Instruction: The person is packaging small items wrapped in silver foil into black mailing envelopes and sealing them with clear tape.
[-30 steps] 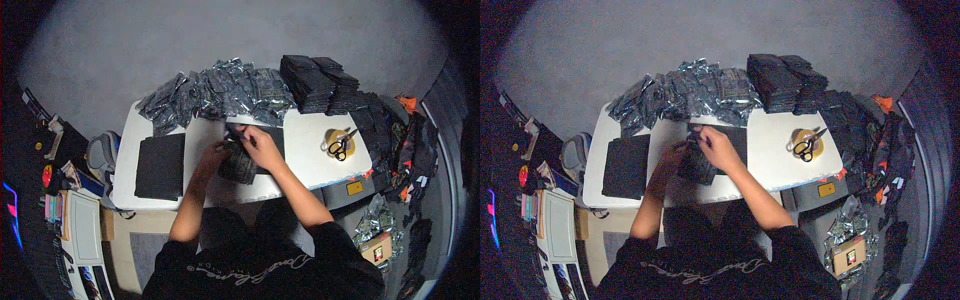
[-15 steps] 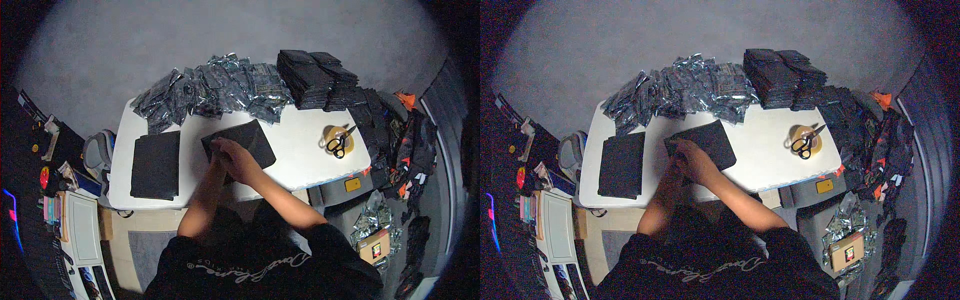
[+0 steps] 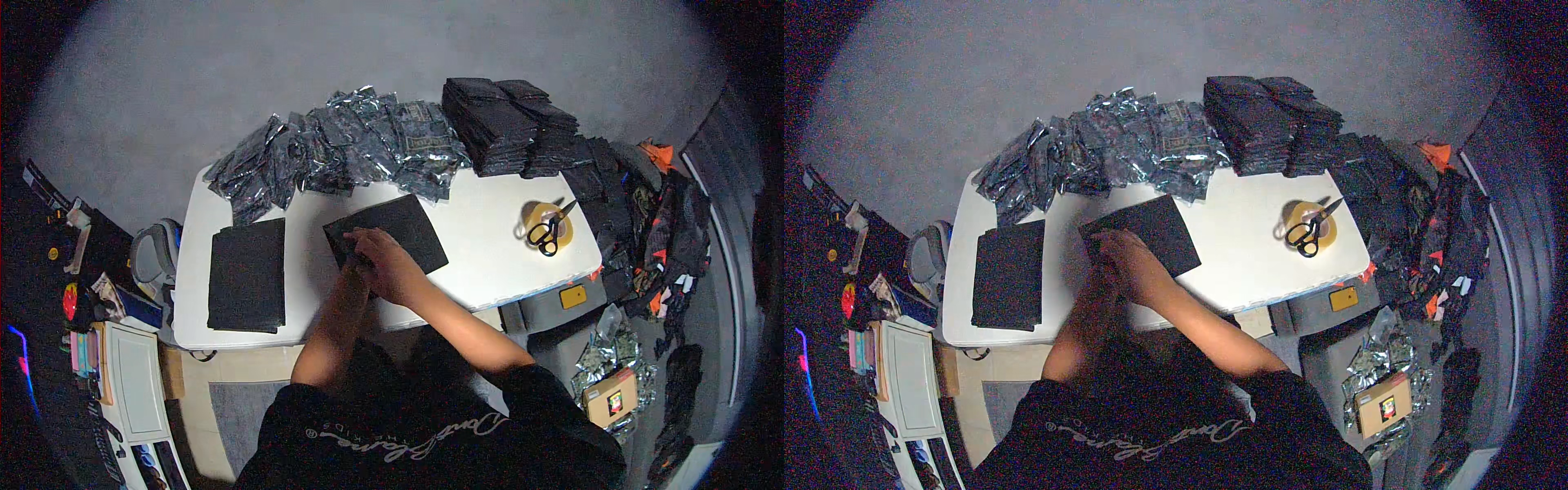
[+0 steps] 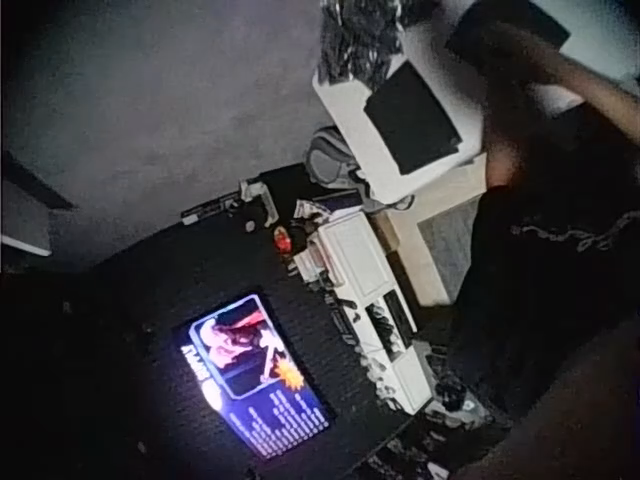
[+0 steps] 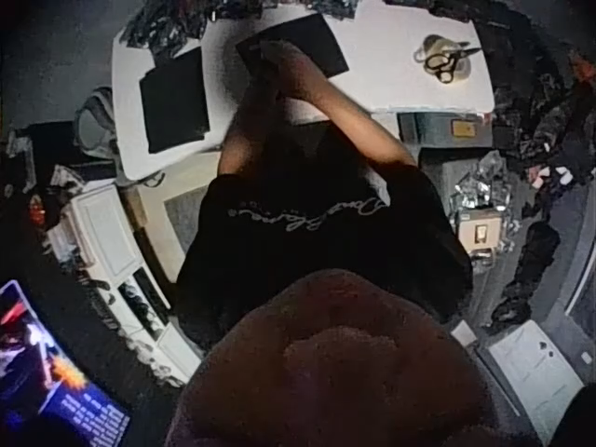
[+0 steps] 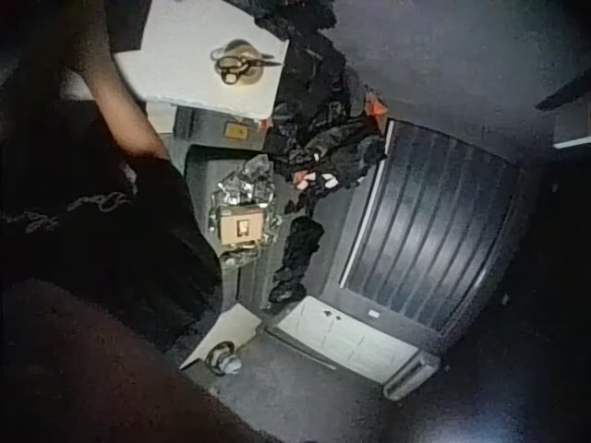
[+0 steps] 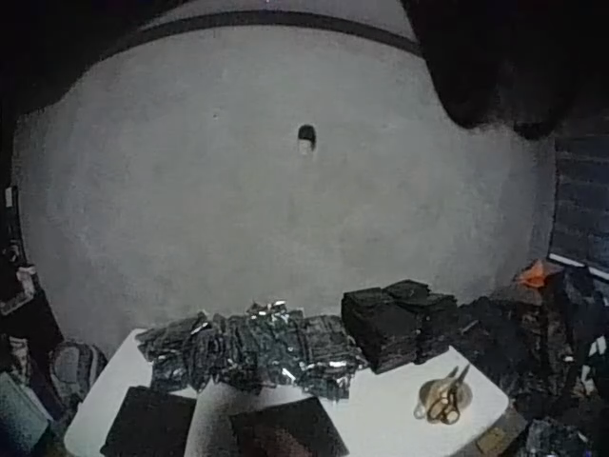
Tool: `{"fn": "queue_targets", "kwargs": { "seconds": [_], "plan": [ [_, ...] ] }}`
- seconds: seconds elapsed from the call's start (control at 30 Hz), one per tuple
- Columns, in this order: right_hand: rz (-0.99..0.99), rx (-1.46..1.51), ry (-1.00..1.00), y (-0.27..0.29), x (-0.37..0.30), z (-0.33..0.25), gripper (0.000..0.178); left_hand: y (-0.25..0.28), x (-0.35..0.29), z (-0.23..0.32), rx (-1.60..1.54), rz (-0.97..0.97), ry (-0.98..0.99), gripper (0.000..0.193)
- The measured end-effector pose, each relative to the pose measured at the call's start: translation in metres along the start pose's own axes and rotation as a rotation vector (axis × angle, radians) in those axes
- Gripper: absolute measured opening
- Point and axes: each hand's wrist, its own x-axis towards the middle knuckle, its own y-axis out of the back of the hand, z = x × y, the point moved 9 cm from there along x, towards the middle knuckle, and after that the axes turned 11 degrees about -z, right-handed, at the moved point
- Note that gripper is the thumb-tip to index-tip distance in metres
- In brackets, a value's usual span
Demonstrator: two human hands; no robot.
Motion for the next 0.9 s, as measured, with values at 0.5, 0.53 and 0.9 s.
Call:
{"fn": "queue_targets", "kwargs": {
  "seconds": [0.5, 0.53, 0.9],
  "plan": [
    [-0.041, -0.166, -0.440, 0.088, -0.101, 0.073, 0.045, -0.052, 0.030, 0.039, -0.043, -0.248, 0.020, 0.031],
    [-0.035, -0.200, -0.419, 0.089, -0.101, 0.075, 0.039, -0.062, 0.028, 0.036, -0.046, -0.268, 0.023, 0.032],
    [0.044, -0.191, -0.399, 0.088, -0.112, 0.083, 0.016, -0.114, 0.114, 0.084, -0.041, -0.450, 0.016, 0.034]
  ]
}}
